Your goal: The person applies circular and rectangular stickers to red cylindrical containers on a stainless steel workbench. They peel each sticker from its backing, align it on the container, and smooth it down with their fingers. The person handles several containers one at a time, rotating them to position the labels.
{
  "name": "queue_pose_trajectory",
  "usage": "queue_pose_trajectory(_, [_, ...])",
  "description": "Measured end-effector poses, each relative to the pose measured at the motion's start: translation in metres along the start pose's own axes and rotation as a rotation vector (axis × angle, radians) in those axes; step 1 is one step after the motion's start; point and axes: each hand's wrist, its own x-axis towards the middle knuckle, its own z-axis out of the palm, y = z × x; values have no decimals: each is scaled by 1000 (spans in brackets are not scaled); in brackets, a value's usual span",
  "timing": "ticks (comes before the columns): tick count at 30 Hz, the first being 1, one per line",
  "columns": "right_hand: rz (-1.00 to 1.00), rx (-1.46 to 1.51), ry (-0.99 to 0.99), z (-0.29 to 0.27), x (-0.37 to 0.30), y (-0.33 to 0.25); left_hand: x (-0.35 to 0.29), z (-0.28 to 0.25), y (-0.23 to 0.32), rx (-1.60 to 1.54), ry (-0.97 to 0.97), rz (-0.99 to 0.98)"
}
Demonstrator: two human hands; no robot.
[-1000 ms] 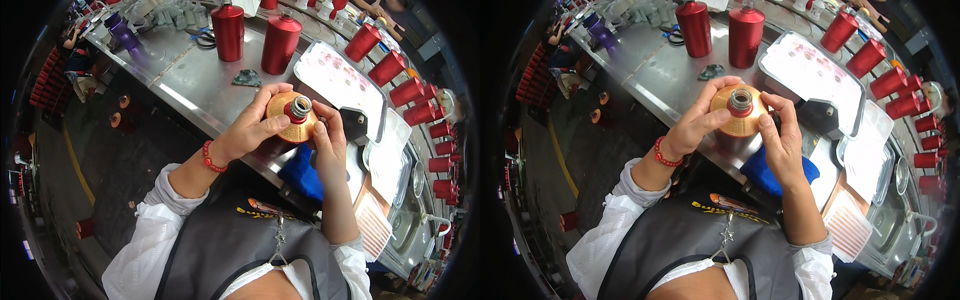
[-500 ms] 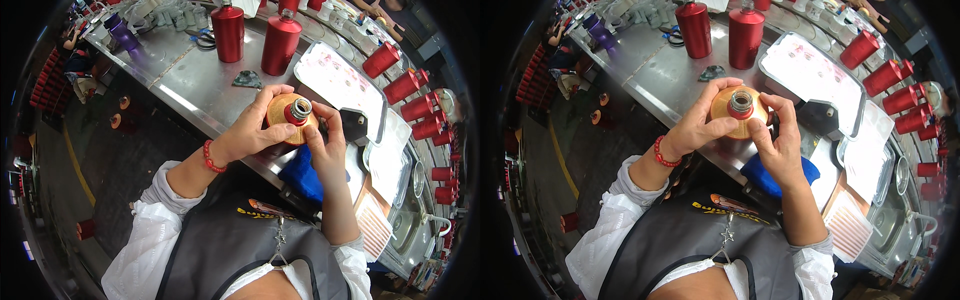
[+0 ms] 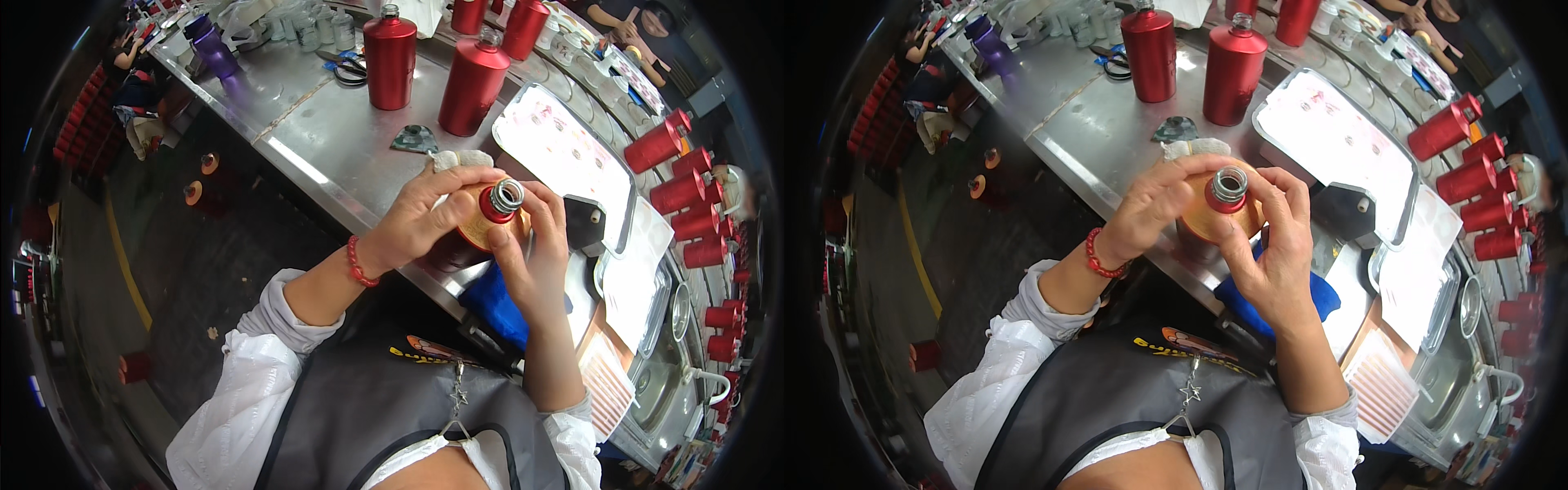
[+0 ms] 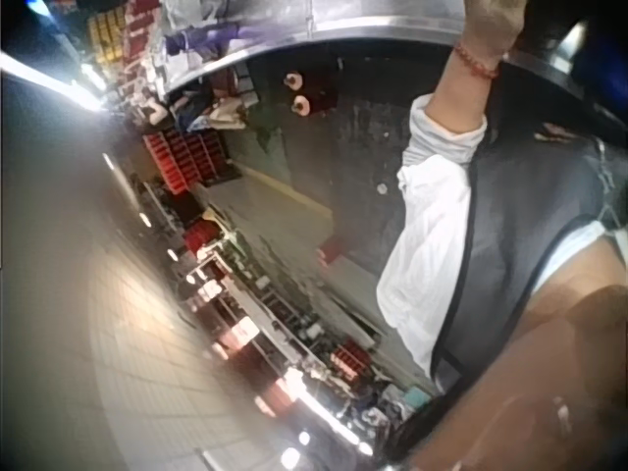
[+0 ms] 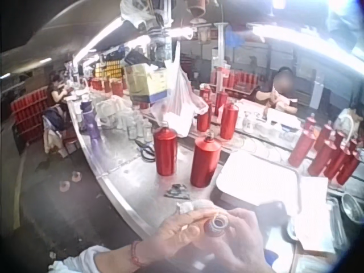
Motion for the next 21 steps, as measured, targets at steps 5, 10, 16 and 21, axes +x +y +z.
queue_pose_trajectory(5, [-21,12,-24,2,0,4,-2,6,-15,-29,35,57])
queue_pose_trajectory(10, [-4,69,-31,2,-1,11,-2,2,-26,-23,20,69])
queue_pose_trajectory(16, [-9,121,-56,1,-2,22,-1,-7,-26,-87,20,61])
queue_pose_trajectory(21, [-57,302,-192,-5,-5,41,-12,-11,-16,696,155,401])
